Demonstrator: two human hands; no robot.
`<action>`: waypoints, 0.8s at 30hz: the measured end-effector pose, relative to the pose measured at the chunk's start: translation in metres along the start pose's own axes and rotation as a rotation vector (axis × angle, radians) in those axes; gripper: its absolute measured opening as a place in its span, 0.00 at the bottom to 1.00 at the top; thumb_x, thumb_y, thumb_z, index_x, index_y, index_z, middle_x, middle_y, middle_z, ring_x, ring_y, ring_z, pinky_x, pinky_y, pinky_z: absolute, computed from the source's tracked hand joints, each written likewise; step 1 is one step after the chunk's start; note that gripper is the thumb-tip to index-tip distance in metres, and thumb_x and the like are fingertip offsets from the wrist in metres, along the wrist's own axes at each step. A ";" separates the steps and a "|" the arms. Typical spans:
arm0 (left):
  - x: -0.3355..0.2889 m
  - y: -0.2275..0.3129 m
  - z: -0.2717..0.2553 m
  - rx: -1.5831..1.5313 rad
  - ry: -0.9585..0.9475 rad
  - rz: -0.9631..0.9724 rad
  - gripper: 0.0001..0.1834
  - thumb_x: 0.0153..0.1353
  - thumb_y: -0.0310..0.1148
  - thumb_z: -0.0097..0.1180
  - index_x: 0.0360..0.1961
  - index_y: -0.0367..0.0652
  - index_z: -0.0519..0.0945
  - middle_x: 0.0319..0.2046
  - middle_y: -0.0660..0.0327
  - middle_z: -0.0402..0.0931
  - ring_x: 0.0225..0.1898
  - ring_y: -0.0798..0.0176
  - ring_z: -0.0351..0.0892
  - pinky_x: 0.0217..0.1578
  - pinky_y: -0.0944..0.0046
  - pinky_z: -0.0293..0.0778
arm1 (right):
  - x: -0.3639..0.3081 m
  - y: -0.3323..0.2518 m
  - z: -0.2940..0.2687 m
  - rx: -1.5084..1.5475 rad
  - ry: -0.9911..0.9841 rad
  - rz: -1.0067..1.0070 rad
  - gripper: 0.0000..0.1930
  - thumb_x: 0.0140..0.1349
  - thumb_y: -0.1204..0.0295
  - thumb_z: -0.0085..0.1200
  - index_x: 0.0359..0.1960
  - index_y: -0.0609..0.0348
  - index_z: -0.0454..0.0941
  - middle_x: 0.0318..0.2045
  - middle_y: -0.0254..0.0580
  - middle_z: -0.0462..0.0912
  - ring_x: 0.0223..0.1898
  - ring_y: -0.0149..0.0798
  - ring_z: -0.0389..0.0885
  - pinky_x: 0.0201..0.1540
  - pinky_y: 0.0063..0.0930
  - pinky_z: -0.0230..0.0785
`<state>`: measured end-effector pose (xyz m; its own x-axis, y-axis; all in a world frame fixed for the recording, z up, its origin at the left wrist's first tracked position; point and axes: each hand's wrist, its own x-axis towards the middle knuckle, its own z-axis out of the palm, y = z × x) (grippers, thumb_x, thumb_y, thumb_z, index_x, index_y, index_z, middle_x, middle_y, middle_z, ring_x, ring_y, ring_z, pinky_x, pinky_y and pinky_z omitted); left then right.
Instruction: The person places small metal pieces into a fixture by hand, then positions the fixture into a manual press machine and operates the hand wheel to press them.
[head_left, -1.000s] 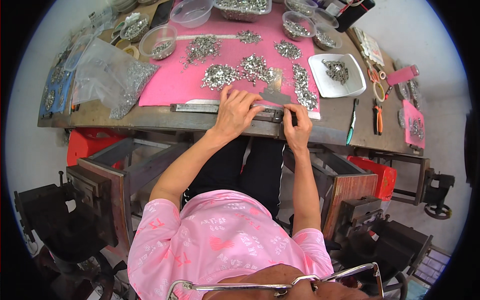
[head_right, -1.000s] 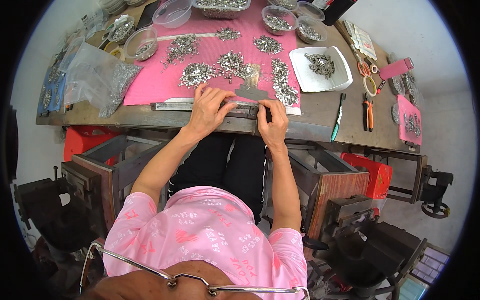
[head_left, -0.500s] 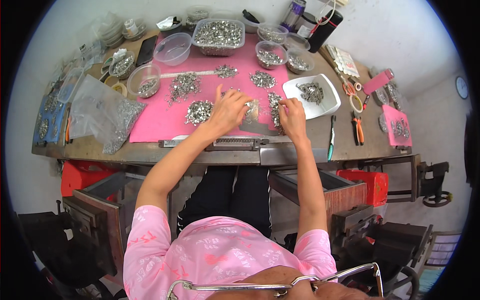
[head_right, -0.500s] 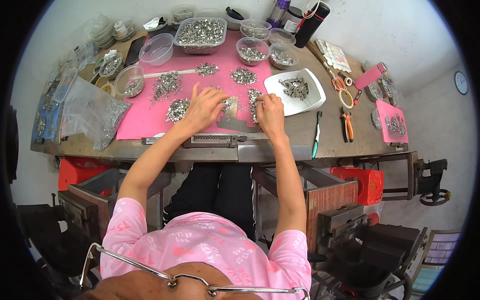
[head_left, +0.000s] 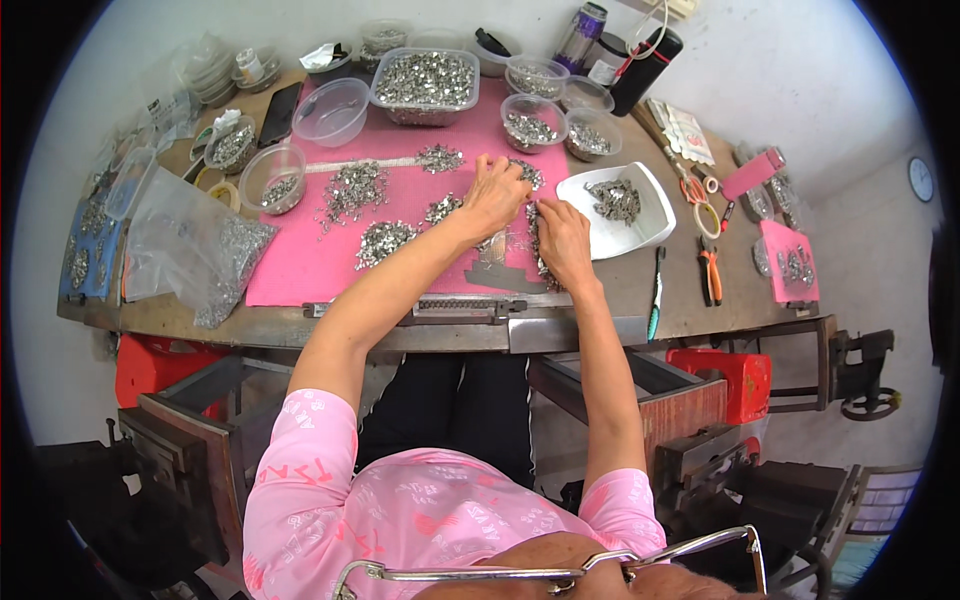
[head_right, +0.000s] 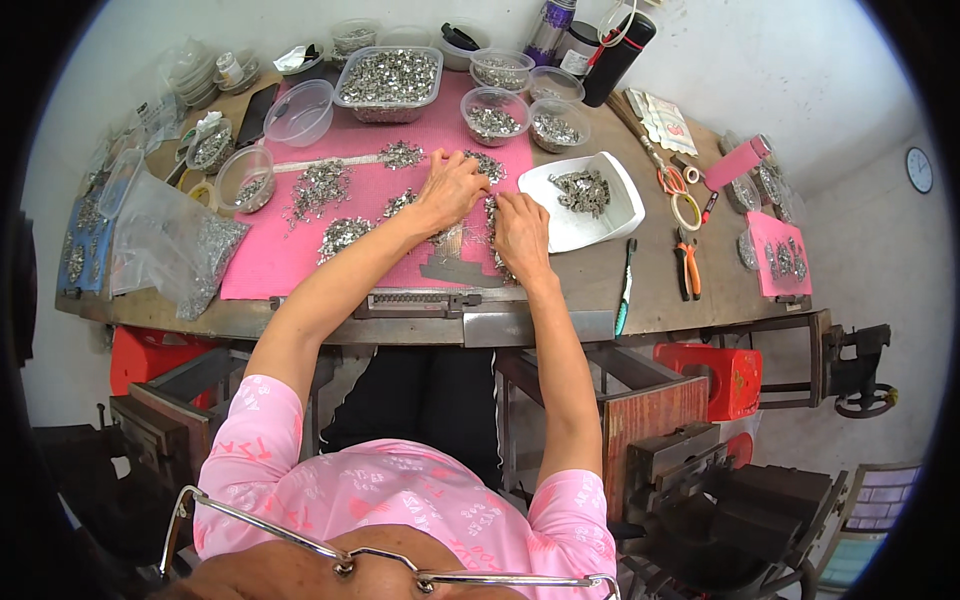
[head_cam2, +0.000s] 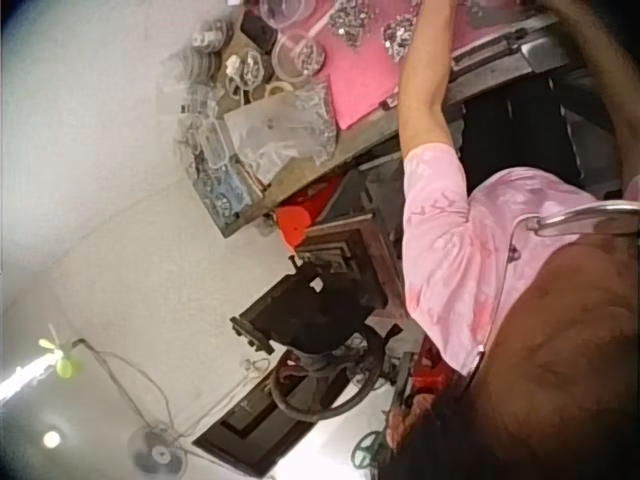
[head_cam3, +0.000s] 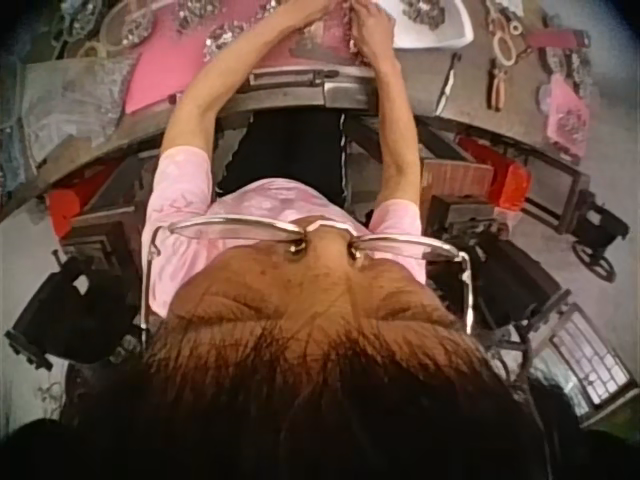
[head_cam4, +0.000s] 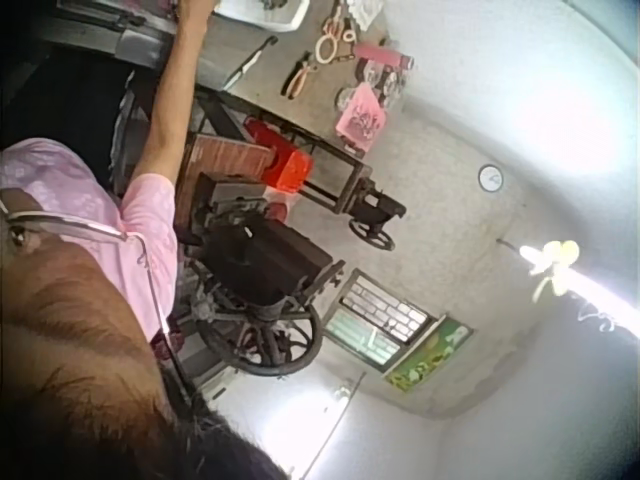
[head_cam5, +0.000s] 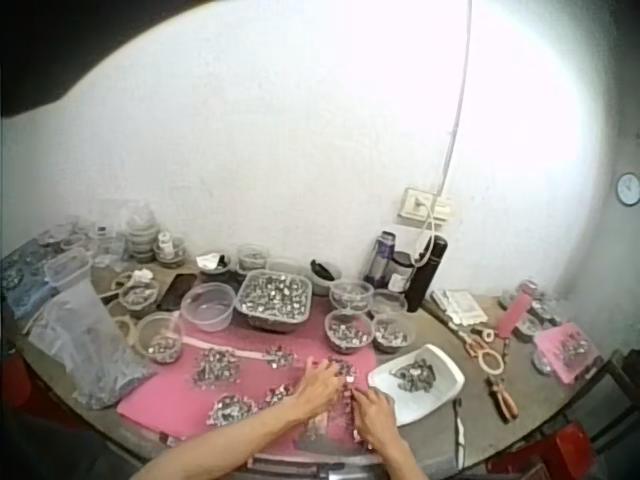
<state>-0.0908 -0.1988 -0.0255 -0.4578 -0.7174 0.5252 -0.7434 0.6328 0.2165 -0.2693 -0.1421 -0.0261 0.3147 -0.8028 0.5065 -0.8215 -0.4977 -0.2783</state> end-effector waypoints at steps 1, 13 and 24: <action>0.000 -0.001 0.000 -0.001 0.001 0.000 0.06 0.59 0.34 0.63 0.36 0.48 0.88 0.39 0.60 0.78 0.50 0.54 0.72 0.57 0.42 0.58 | -0.002 0.000 -0.003 -0.001 0.000 0.000 0.13 0.64 0.74 0.55 0.48 0.63 0.82 0.52 0.45 0.82 0.57 0.48 0.76 0.60 0.46 0.63; 0.002 -0.006 0.001 -0.036 -0.077 -0.028 0.06 0.60 0.33 0.61 0.35 0.44 0.84 0.38 0.58 0.81 0.49 0.53 0.74 0.56 0.41 0.57 | 0.030 0.013 0.000 0.024 0.044 0.092 0.05 0.58 0.74 0.61 0.34 0.60 0.86 0.30 0.48 0.82 0.38 0.52 0.79 0.43 0.47 0.69; -0.015 -0.006 -0.017 -0.308 -0.183 -0.241 0.06 0.61 0.33 0.58 0.34 0.44 0.83 0.37 0.59 0.81 0.44 0.54 0.75 0.50 0.49 0.56 | 0.044 0.004 0.014 -0.153 -0.088 0.236 0.07 0.55 0.73 0.59 0.31 0.64 0.84 0.35 0.55 0.84 0.38 0.57 0.82 0.42 0.51 0.72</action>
<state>-0.0709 -0.1866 -0.0207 -0.3882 -0.8776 0.2812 -0.6720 0.4783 0.5653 -0.2522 -0.1843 -0.0161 0.1413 -0.9192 0.3675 -0.9370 -0.2441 -0.2501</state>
